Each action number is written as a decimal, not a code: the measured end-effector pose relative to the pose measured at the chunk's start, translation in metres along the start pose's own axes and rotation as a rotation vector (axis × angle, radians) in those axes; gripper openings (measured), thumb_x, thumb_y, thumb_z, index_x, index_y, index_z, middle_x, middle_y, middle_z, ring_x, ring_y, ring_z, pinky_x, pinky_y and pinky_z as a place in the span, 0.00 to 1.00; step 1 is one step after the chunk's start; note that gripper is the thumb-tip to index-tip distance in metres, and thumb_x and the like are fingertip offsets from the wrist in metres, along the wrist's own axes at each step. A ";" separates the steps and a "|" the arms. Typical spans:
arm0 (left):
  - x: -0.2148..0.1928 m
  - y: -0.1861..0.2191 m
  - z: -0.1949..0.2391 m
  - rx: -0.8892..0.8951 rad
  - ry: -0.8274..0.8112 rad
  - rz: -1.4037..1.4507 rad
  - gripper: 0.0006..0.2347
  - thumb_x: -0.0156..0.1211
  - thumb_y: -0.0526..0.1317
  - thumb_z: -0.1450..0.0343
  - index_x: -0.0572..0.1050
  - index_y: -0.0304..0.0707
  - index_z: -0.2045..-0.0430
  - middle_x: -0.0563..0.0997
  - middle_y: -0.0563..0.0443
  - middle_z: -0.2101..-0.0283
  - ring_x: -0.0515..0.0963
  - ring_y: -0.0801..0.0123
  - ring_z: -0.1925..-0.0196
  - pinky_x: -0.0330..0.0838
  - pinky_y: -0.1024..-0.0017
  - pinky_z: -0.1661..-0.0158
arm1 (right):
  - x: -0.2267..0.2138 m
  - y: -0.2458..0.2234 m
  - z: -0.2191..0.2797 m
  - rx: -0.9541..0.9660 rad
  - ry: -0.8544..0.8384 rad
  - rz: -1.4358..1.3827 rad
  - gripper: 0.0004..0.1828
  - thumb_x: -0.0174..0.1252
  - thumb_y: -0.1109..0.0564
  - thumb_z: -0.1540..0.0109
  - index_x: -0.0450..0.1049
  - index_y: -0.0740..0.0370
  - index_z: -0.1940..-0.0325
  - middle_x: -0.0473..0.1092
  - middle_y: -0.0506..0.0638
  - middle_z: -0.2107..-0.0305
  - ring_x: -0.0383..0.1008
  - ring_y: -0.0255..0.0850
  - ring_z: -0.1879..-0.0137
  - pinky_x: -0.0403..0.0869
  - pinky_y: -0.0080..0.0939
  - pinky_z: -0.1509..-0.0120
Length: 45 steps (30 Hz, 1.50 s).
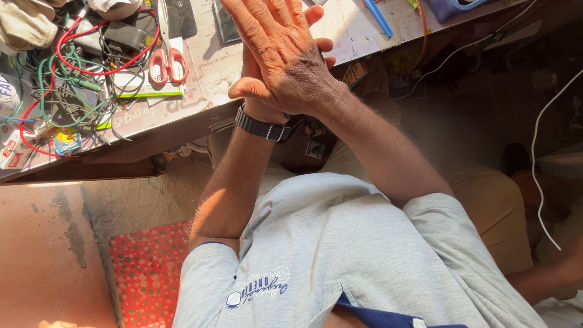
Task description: The person removes the back cover and battery from a feature phone, then uses a small tool to adjust internal components. They reinsert the battery, replace the back cover, and power on the device to verify functionality.
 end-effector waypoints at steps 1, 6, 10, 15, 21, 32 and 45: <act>-0.006 0.001 0.001 -0.006 0.024 0.005 0.37 0.40 0.69 0.25 0.51 0.44 0.26 0.63 0.34 0.29 0.79 0.43 0.42 0.79 0.47 0.45 | 0.003 0.001 0.000 -0.035 0.016 0.009 0.63 0.43 0.12 0.40 0.46 0.58 0.16 0.48 0.66 0.22 0.51 0.66 0.17 0.59 0.61 0.14; -0.026 0.000 0.008 -0.046 0.116 0.050 0.36 0.38 0.67 0.24 0.49 0.46 0.24 0.62 0.35 0.29 0.79 0.45 0.42 0.78 0.46 0.44 | 0.007 0.001 -0.004 -0.085 0.047 -0.004 0.62 0.45 0.14 0.37 0.44 0.60 0.16 0.45 0.64 0.23 0.44 0.62 0.18 0.54 0.57 0.14; -0.034 0.004 0.008 -0.082 0.192 0.066 0.33 0.37 0.63 0.23 0.49 0.46 0.24 0.62 0.39 0.26 0.79 0.48 0.41 0.76 0.48 0.41 | -0.003 -0.011 -0.007 -0.092 0.057 0.057 0.61 0.45 0.15 0.37 0.44 0.62 0.17 0.45 0.63 0.21 0.41 0.60 0.17 0.49 0.57 0.13; -0.029 0.038 0.005 0.115 0.221 -0.105 0.29 0.38 0.61 0.20 0.60 0.41 0.31 0.68 0.40 0.30 0.79 0.53 0.40 0.75 0.53 0.38 | -0.017 -0.037 0.014 -0.103 -0.008 0.087 0.59 0.39 0.18 0.36 0.47 0.69 0.20 0.44 0.68 0.23 0.42 0.64 0.16 0.48 0.63 0.12; -0.025 0.068 0.007 0.219 0.277 -0.290 0.26 0.42 0.61 0.20 0.66 0.40 0.35 0.75 0.39 0.39 0.80 0.55 0.42 0.76 0.55 0.38 | -0.024 -0.037 0.042 -0.074 -0.002 0.077 0.42 0.52 0.34 0.28 0.55 0.69 0.23 0.49 0.67 0.25 0.50 0.64 0.18 0.56 0.61 0.14; -0.025 0.055 0.010 0.239 0.202 -0.308 0.24 0.43 0.59 0.16 0.67 0.39 0.37 0.77 0.41 0.43 0.83 0.60 0.50 0.79 0.61 0.47 | -0.027 -0.032 0.054 -0.119 0.165 0.001 0.37 0.61 0.42 0.28 0.57 0.67 0.26 0.56 0.64 0.31 0.66 0.58 0.30 0.71 0.56 0.27; -0.003 0.045 0.012 0.078 0.377 -0.831 0.17 0.58 0.43 0.19 0.66 0.29 0.40 0.82 0.34 0.46 0.84 0.61 0.49 0.81 0.70 0.50 | 0.003 0.038 0.058 0.458 0.128 -1.684 0.23 0.49 0.49 0.27 0.64 0.65 0.33 0.76 0.59 0.50 0.81 0.45 0.55 0.82 0.48 0.47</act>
Point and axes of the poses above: each hand's wrist, its own z-axis away from the middle knuckle, its own x-axis out of the palm, y = z × x, the point moved 7 cm from there along -z, towards the middle knuckle
